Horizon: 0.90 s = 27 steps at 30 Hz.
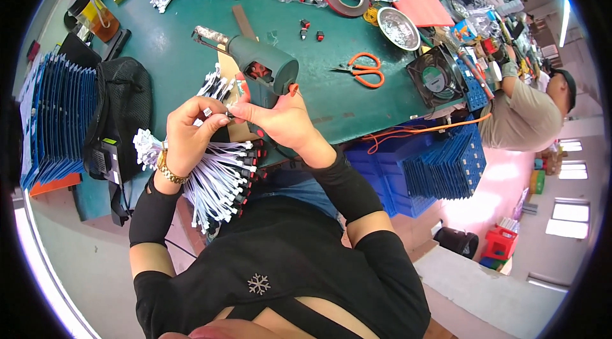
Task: The person processes wire connectors on a bundle of white wires using a hot-air gun.
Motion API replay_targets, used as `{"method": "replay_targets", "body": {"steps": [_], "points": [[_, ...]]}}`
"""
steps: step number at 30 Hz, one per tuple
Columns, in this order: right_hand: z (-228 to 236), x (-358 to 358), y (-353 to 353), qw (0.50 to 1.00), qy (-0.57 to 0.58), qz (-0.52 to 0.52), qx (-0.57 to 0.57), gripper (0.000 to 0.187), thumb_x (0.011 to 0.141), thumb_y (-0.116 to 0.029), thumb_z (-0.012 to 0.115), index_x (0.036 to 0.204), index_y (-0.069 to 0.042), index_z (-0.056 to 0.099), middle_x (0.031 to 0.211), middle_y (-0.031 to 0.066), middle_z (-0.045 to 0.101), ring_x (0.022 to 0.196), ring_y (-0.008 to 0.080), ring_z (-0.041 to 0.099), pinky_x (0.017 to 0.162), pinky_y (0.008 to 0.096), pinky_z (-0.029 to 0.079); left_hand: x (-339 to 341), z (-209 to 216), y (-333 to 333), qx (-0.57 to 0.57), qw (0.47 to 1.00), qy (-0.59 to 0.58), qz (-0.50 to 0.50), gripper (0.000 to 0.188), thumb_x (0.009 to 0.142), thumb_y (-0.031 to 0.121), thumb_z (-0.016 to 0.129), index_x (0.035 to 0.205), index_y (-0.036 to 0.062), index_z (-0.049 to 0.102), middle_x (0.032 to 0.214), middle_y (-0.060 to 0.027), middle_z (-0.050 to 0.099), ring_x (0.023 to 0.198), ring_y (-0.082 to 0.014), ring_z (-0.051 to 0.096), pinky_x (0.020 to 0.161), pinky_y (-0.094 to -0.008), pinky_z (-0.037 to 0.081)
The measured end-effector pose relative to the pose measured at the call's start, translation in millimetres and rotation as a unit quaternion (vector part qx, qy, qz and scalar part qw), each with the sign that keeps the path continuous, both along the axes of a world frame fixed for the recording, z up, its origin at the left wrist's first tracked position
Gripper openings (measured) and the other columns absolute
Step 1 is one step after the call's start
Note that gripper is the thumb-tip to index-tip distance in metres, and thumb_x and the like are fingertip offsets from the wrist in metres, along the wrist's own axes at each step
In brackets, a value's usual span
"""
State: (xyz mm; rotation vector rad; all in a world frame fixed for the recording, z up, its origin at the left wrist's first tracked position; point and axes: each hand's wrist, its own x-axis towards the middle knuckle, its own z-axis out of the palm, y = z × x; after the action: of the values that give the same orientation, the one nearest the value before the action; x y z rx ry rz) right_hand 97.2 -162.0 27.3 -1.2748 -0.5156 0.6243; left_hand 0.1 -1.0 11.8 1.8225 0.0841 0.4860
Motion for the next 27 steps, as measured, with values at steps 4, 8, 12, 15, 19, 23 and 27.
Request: {"method": "replay_targets", "body": {"steps": [4, 8, 12, 15, 19, 23, 27], "points": [[0, 1, -1, 1.0, -0.009, 0.009, 0.012, 0.049, 0.076, -0.001, 0.074, 0.12, 0.001, 0.052, 0.082, 0.0041, 0.064, 0.074, 0.0107, 0.061, 0.064, 0.0231, 0.048, -1, -2, 1, 0.043, 0.999, -0.027, -0.004, 0.015, 0.074, 0.006, 0.076, 0.078, 0.0022, 0.062, 0.072, -0.0019, 0.063, 0.059, -0.0081, 0.053, 0.055, -0.0227, 0.044], [-1, 3, -1, 0.999, -0.037, 0.025, 0.016, 0.051, 0.074, 0.0, 0.074, 0.12, 0.001, 0.051, 0.083, 0.0054, 0.065, 0.075, 0.0118, 0.062, 0.066, 0.0247, 0.05, 0, -1, 1, 0.114, 0.99, -0.084, -0.003, 0.02, 0.07, 0.009, 0.079, 0.077, 0.0048, 0.061, 0.073, -0.0035, 0.064, 0.059, -0.0129, 0.057, 0.054, -0.0252, 0.045], [4, 4, -4, 0.998, 0.006, 0.053, 0.021, 0.051, 0.074, 0.0, 0.075, 0.12, 0.0, 0.051, 0.083, 0.0065, 0.064, 0.077, 0.0134, 0.063, 0.068, 0.0267, 0.051, 2, 1, 1, 0.178, 0.973, -0.145, -0.022, 0.023, 0.067, 0.012, 0.08, 0.076, 0.0065, 0.06, 0.075, -0.0048, 0.064, 0.061, -0.0174, 0.06, 0.054, -0.0279, 0.046], [3, 3, -4, 0.995, 0.059, 0.065, 0.04, 0.049, 0.075, -0.001, 0.075, 0.118, 0.0, 0.051, 0.082, 0.0065, 0.064, 0.076, 0.0148, 0.064, 0.067, 0.0273, 0.051, 1, 6, -1, 0.194, 0.964, -0.173, -0.049, 0.026, 0.066, 0.012, 0.081, 0.079, 0.0048, 0.059, 0.077, -0.0055, 0.064, 0.065, -0.0192, 0.061, 0.056, -0.028, 0.048], [-2, 2, -5, 0.997, 0.058, 0.021, 0.047, 0.045, 0.076, -0.002, 0.074, 0.116, -0.001, 0.051, 0.082, 0.0071, 0.064, 0.073, 0.0165, 0.065, 0.066, 0.0279, 0.051, -2, 10, 6, 0.133, 0.984, -0.069, -0.098, 0.02, 0.071, 0.007, 0.078, 0.083, 0.0012, 0.063, 0.076, -0.0068, 0.064, 0.063, -0.0147, 0.059, 0.058, -0.0254, 0.047], [-4, 0, -6, 0.997, 0.059, 0.023, 0.048, 0.045, 0.077, -0.001, 0.073, 0.116, 0.0, 0.051, 0.082, 0.0072, 0.064, 0.073, 0.0168, 0.065, 0.066, 0.028, 0.051, -2, 9, 8, 0.103, 0.988, -0.036, -0.109, 0.009, 0.077, 0.001, 0.069, 0.082, -0.0006, 0.062, 0.071, -0.0062, 0.064, 0.06, -0.0135, 0.06, 0.057, -0.0247, 0.047], [-7, -1, -5, 0.996, 0.074, 0.015, 0.055, 0.044, 0.078, -0.001, 0.073, 0.115, 0.0, 0.051, 0.082, 0.0072, 0.064, 0.072, 0.0171, 0.064, 0.065, 0.0278, 0.051, -2, 5, 4, 0.042, 0.996, 0.029, -0.074, 0.009, 0.078, -0.002, 0.068, 0.082, 0.0005, 0.061, 0.072, -0.0053, 0.064, 0.062, -0.0119, 0.061, 0.058, -0.0255, 0.048]]}}
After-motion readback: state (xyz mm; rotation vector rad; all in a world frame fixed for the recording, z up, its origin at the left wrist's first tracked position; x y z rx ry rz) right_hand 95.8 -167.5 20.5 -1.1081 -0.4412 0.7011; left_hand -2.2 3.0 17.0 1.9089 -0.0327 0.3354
